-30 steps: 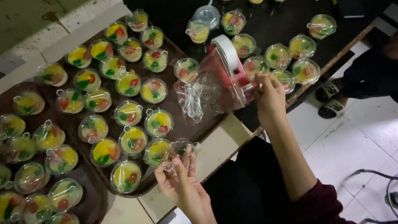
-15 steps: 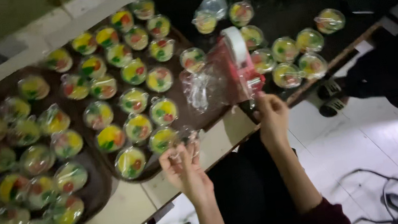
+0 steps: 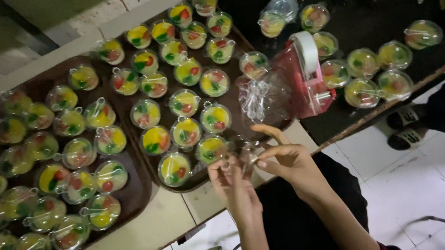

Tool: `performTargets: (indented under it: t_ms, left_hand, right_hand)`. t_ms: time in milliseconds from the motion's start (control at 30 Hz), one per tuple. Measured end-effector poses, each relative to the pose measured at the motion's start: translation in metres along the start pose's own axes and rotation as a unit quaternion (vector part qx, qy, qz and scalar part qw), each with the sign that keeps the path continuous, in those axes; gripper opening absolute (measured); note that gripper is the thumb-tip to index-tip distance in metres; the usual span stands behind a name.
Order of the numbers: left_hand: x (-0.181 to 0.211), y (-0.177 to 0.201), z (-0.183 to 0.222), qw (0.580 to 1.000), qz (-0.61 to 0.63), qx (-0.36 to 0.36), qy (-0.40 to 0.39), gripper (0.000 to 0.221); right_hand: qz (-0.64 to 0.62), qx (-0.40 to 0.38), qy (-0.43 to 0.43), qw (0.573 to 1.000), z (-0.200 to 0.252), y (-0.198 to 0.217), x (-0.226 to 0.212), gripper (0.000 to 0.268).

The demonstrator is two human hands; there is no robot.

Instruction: The person organizes and packages small plastic containers of multi-colored pudding on trays, using a tape dispenser to seal bags containing multiple pudding cups.

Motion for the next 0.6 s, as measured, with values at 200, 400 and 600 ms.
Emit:
performTargets:
  t_ms: [200,400,600]
  left_hand:
    - [0.013,-0.016,0.005,0.998,-0.004,0.050,0.029,0.023]
    - [0.023,-0.020,0.012,0.998,-0.024,0.053,0.030,0.021]
    - [0.014,-0.017,0.010,0.997,-0.038,0.048,0.041,0.016]
  right_hand:
    - [-0.025,0.032,0.056,0.998,0.007,0.007,-0.010,0.004]
    - [0.024,0.027,0.126,0.991,0.002,0.005,-0.015,0.008]
    - [0.116,0.034,0.116,0.986,0.006,0.003,-0.012,0.007]
Point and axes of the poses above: each hand's wrist, its own z-axis away from the middle knuckle, its own y-axis out of the back of the hand, x = y × z, the point moved 7 cm from there along -z, towards the middle knuckle, and after that the axes turned 3 degrees about -z, right-handed, at the moved point
